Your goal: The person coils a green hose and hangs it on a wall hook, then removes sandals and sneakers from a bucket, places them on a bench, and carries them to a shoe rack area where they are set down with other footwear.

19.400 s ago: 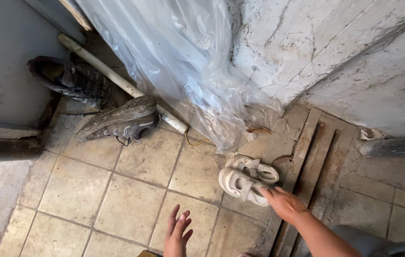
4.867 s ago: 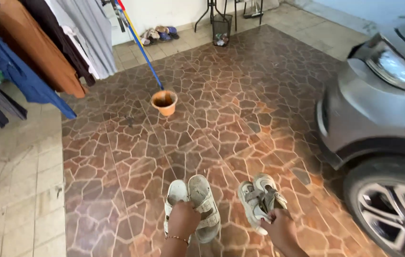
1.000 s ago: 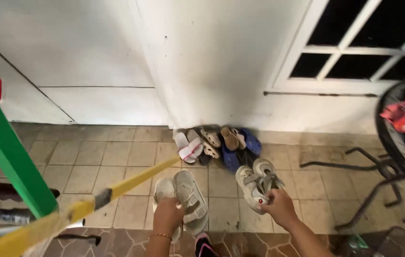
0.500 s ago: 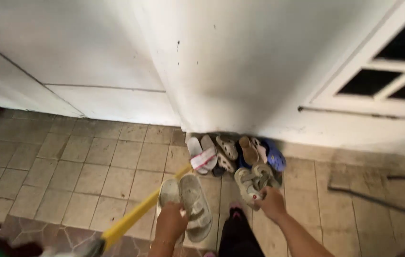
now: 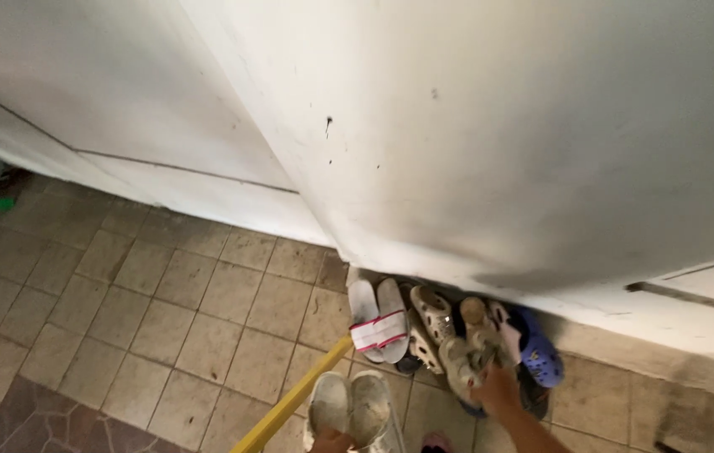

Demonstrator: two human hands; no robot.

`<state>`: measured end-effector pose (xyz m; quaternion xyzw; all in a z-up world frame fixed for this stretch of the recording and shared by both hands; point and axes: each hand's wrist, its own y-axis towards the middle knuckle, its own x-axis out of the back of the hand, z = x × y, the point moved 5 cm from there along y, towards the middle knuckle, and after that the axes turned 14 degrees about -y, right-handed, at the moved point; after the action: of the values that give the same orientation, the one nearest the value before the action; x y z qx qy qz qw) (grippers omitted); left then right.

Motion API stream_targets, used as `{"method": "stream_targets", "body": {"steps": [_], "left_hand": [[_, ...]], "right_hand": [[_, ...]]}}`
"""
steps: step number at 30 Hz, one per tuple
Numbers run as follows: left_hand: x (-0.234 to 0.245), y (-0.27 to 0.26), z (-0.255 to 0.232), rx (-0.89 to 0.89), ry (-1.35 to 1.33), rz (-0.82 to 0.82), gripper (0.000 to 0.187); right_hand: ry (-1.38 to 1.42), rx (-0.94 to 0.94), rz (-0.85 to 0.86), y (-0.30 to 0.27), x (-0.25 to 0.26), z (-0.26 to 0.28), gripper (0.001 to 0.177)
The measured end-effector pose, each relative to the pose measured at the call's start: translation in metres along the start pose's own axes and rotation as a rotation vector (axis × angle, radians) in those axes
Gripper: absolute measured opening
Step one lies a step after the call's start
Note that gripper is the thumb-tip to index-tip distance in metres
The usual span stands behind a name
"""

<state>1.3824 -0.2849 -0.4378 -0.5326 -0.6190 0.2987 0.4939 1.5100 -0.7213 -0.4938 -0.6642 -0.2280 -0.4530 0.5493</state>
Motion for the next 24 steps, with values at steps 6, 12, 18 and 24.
{"method": "stream_targets", "body": {"steps": [6,12,18,24], "left_hand": [[-0.016,-0.045,-0.024,-0.72,0.587,0.017,0.026],[-0.023,-0.055,-0.018,-0.664,0.552,-0.22,0.021],[-0.008,-0.112,-0.037,-0.483,0.515,0.052,0.02],[-0.005,-0.178,-0.036,-0.635,0.707,-0.064,0.033]], "right_hand": [[0.171,0.1,0.243,0.013,0.026,0.037,0.107],[0.124,0.089,0.187,-0.026,0.013,0.024,0.071],[0.302,-0.189,0.243,-0.132,0.036,-0.043,0.046],[0.649,-0.408,-0.01,-0.264,0.046,-0.105,0.043]]}}
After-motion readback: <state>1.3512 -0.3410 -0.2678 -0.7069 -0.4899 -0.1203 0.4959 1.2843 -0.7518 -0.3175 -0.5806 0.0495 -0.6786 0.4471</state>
